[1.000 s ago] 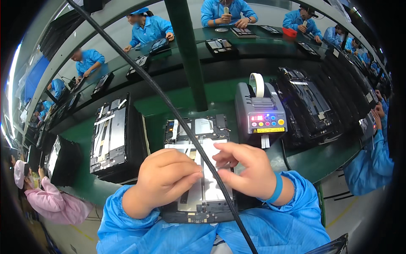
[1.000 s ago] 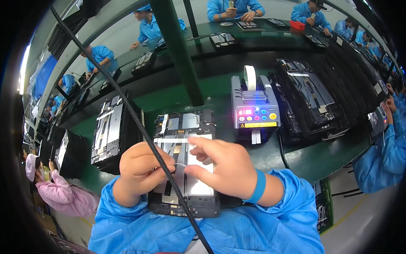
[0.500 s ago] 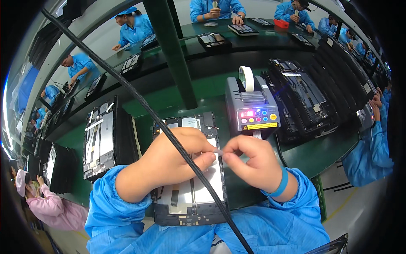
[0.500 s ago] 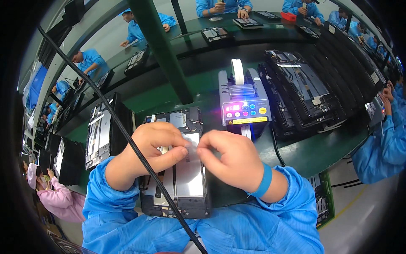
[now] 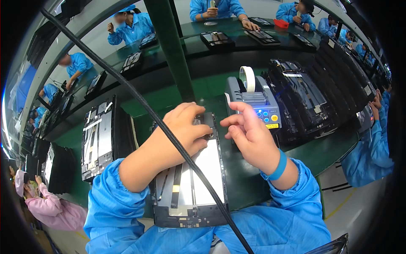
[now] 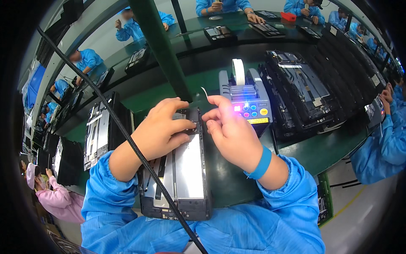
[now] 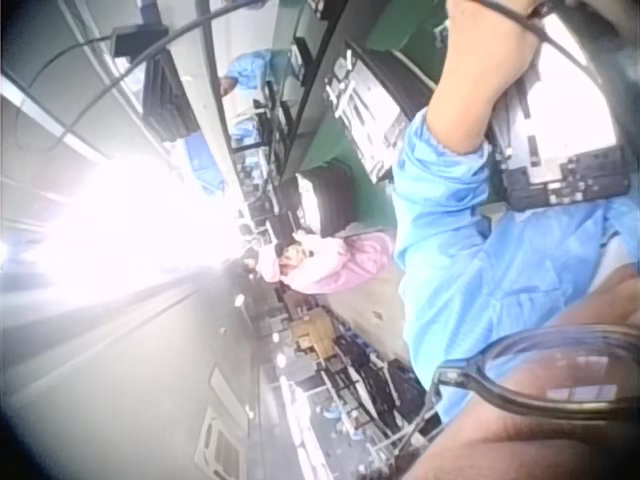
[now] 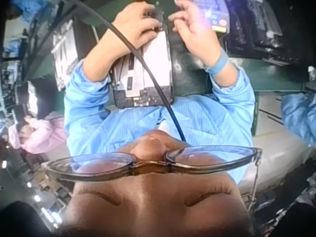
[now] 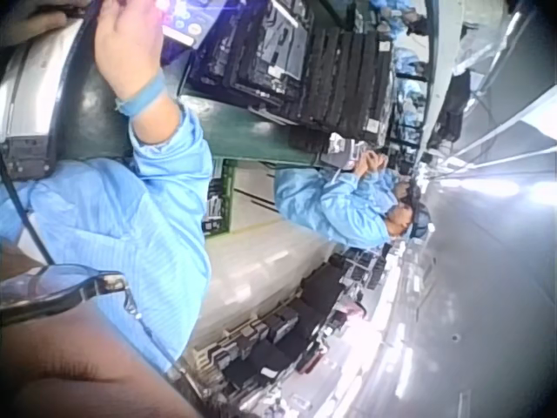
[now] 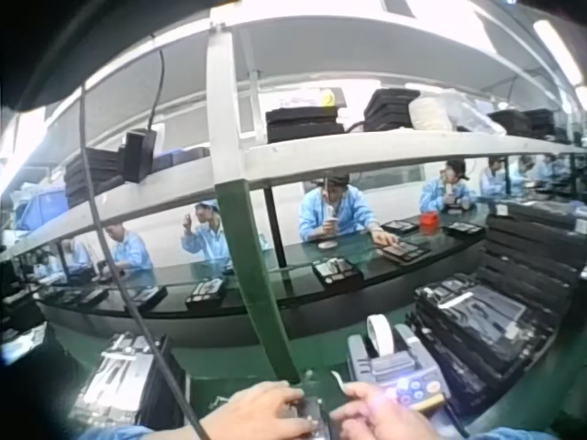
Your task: The person repeatedly applies small white adhesive strips to the internal components of a rectangular electronic device on a green workbench. They handle the device, peel and place the strips, and occasionally move the device to a stack on the right side of the table.
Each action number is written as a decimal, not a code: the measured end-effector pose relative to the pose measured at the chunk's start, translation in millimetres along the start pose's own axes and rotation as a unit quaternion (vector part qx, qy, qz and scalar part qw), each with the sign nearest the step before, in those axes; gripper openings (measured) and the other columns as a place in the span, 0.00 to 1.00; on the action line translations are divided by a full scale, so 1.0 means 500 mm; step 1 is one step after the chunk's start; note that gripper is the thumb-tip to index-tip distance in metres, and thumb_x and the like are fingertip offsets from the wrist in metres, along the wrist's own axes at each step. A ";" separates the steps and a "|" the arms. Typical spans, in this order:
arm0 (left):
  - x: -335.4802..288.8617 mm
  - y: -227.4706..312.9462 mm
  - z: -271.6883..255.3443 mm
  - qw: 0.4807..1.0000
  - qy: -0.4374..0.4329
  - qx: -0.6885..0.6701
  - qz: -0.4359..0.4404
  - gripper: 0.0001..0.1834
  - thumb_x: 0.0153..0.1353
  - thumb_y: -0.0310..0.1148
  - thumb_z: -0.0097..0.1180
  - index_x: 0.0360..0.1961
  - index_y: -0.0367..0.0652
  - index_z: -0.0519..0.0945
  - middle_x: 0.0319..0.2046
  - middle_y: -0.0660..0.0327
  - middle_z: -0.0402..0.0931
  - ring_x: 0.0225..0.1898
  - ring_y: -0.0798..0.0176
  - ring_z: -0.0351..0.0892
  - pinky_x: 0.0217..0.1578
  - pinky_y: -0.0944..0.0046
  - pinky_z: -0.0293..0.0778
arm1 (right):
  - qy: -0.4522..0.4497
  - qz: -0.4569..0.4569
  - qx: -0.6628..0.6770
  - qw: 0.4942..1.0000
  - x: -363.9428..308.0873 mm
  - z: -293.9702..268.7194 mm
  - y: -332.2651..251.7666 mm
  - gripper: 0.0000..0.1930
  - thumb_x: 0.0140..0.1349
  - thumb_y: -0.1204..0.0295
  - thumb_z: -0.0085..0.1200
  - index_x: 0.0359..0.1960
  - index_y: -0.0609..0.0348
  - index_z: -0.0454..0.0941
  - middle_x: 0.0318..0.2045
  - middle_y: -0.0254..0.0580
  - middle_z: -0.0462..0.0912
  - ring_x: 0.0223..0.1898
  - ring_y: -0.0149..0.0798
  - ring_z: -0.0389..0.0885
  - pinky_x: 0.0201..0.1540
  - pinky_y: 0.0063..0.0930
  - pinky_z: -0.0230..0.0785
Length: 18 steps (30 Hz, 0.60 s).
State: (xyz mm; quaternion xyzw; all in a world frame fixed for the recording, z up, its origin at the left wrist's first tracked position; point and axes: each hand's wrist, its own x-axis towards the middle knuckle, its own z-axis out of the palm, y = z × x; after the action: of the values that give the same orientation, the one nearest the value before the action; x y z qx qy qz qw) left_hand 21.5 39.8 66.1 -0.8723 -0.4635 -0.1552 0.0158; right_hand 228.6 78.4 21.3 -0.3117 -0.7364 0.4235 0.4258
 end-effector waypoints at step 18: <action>-0.032 -0.005 0.003 1.000 0.003 -0.016 -0.008 0.24 0.42 0.39 0.68 0.44 0.49 0.82 0.52 0.49 0.68 0.59 0.38 0.64 0.56 0.44 0.63 | -0.117 -0.146 -0.175 0.967 0.035 0.005 0.013 0.30 0.55 0.89 0.41 0.62 0.62 0.57 0.41 0.52 0.82 0.42 0.53 0.79 0.48 0.40 0.71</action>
State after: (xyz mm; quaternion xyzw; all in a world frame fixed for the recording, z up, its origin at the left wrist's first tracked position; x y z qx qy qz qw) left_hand 11.3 28.5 59.8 -0.8684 -0.4674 -0.1653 0.0015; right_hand 219.5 94.7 21.0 -0.2182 -0.8814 0.2547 0.3326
